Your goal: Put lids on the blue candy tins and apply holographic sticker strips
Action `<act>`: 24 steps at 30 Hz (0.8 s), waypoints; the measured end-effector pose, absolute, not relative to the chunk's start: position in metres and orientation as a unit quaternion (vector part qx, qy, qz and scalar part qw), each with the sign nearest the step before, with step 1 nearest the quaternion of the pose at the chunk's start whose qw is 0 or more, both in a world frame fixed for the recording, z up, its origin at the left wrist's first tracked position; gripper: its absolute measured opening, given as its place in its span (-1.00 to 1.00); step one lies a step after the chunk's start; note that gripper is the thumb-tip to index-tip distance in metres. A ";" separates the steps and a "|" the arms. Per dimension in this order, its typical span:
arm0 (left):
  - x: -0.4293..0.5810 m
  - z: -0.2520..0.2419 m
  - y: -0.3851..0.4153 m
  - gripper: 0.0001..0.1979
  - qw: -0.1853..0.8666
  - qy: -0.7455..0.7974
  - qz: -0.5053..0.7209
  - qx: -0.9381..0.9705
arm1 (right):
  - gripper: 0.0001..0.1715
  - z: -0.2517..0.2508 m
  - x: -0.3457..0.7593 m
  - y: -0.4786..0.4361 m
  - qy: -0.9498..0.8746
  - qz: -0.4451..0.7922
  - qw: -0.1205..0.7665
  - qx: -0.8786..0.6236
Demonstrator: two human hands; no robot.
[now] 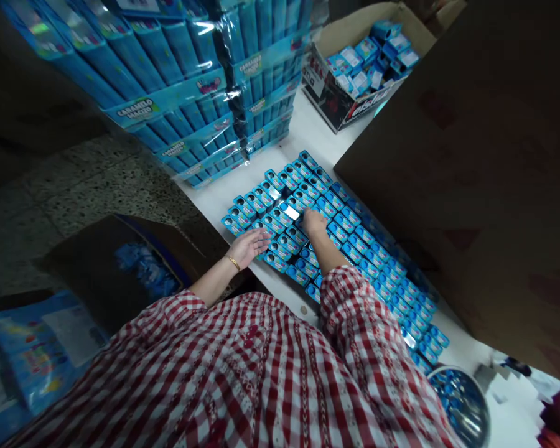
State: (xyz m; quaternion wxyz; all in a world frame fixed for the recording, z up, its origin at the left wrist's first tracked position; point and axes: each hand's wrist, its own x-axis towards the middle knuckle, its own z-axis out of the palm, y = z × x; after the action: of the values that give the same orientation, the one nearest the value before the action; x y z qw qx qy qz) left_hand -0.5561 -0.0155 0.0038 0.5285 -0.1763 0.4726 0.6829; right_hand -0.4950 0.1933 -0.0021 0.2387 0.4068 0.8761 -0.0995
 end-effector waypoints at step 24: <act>-0.563 -0.001 -0.022 -0.87 0.475 0.602 0.638 -0.067 | -0.54 -0.005 -0.570 0.190 0.884 -0.166 0.177 0.399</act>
State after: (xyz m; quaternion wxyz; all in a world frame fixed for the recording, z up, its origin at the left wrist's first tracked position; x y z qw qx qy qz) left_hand -0.5626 -0.0217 -0.0007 0.4752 -0.0665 0.6020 0.6383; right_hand -0.5702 0.1902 -0.0046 0.1774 0.3993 0.8840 -0.1659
